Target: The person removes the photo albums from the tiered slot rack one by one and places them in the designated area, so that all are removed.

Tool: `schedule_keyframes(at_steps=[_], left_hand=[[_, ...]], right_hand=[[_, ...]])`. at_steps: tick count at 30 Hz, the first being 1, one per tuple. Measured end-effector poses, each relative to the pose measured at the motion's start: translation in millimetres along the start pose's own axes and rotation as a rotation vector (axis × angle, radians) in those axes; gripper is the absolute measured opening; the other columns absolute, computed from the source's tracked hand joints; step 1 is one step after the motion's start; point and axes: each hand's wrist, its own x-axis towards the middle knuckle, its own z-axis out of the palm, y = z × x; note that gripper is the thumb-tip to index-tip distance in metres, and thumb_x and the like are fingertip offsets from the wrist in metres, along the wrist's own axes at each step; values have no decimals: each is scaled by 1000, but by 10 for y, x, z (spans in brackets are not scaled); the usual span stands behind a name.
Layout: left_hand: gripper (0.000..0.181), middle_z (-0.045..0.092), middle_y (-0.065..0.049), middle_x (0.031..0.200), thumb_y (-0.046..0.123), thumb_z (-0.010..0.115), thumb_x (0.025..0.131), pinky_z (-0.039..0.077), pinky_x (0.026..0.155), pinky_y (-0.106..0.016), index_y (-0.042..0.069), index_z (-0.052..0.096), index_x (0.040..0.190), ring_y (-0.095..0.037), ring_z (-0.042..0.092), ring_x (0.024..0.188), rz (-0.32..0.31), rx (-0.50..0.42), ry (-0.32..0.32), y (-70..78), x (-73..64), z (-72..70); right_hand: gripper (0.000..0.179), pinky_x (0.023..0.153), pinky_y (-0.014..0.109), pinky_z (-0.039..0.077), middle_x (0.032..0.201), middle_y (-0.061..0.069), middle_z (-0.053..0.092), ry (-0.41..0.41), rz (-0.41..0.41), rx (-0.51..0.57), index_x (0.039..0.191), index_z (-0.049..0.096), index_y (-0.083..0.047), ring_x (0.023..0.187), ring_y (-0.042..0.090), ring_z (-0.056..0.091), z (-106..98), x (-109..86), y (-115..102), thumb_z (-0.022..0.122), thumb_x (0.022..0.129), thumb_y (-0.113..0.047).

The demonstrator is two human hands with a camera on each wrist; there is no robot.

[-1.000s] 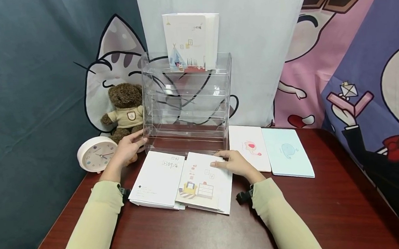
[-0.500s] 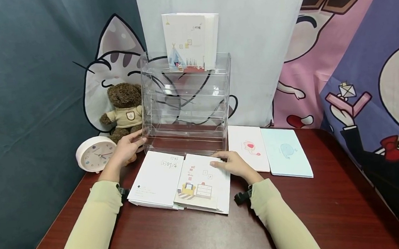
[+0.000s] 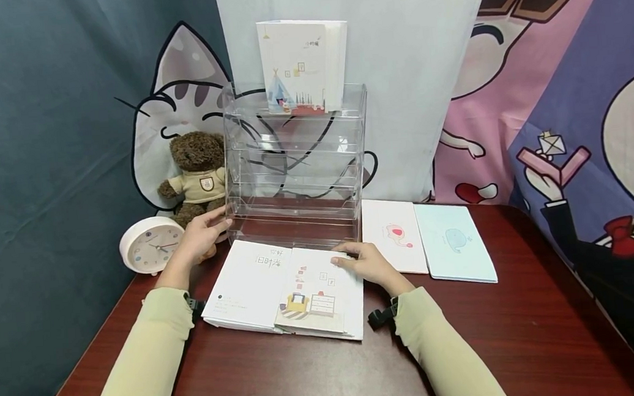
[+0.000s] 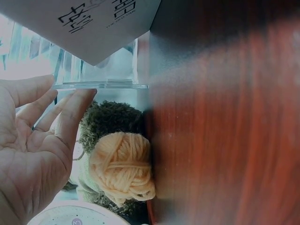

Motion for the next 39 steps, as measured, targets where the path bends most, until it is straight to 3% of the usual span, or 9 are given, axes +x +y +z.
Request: schedule_keyframes(at_steps=[3, 4, 9, 14, 17, 21, 24, 32, 39], left_hand=[[57, 45, -15, 153, 27, 58, 104, 51, 58, -41, 27, 37, 157, -37, 57, 126, -8, 4, -4, 2, -3, -9], [57, 45, -15, 153, 27, 58, 104, 49, 57, -40, 27, 37, 157, -37, 57, 126, -10, 5, -5, 4, -5, -11], [57, 44, -14, 154, 28, 58, 104, 51, 59, -35, 28, 37, 157, -37, 57, 125, -19, 3, -3, 9, -9, -18], [57, 44, -14, 154, 27, 59, 104, 43, 57, -45, 28, 38, 157, -38, 57, 126, -29, -11, 7, 4, -8, -15], [58, 45, -14, 154, 27, 59, 104, 56, 77, -39, 27, 37, 157, -37, 57, 126, -26, -5, 7, 0, -6, -12], [57, 46, -14, 152, 27, 59, 104, 52, 59, -34, 27, 37, 157, -38, 58, 125, -23, -11, 7, -4, 0, -4], [57, 47, -13, 152, 27, 59, 104, 32, 44, -35, 28, 38, 157, -39, 57, 124, -30, -22, 9, -6, 6, 2], [58, 47, -14, 152, 27, 59, 104, 33, 44, -32, 27, 37, 157, -39, 57, 125, -30, -17, 0, 7, -3, 1], [58, 46, -13, 153, 27, 59, 104, 26, 40, -36, 28, 37, 157, -40, 57, 124, -33, -18, -4, 5, -5, 10]], right_hand=[[25, 90, 38, 49, 113, -6, 73, 1, 12, 1, 111, 77, -25, 103, 15, 64, 4, 1, -24, 76, 91, -40], [25, 90, 37, 49, 113, -6, 73, 3, 15, -2, 111, 77, -26, 103, 15, 64, 3, 3, -31, 76, 90, -40], [26, 88, 35, 50, 114, -6, 73, 17, 18, -21, 112, 77, -25, 102, 13, 64, 12, -2, -62, 75, 91, -40], [26, 81, 31, 51, 109, -7, 74, 46, 15, -29, 112, 78, -24, 91, 13, 64, 49, -27, -80, 75, 91, -40], [24, 77, 30, 50, 106, -8, 74, 68, 0, -31, 111, 78, -24, 86, 13, 63, 78, -45, -79, 75, 92, -38], [23, 75, 29, 50, 104, -8, 74, 93, -19, -46, 112, 78, -24, 83, 13, 62, 111, -63, -74, 74, 93, -36], [21, 74, 31, 49, 102, -9, 74, 100, -15, -56, 112, 77, -25, 81, 14, 61, 131, -71, -78, 73, 93, -35], [23, 95, 44, 50, 111, -6, 73, 84, -26, -73, 113, 77, -19, 106, 16, 65, 152, -89, -93, 73, 94, -31], [25, 96, 45, 49, 112, -6, 73, 78, -29, -70, 115, 76, -18, 107, 17, 65, 143, -94, -83, 67, 98, -33]])
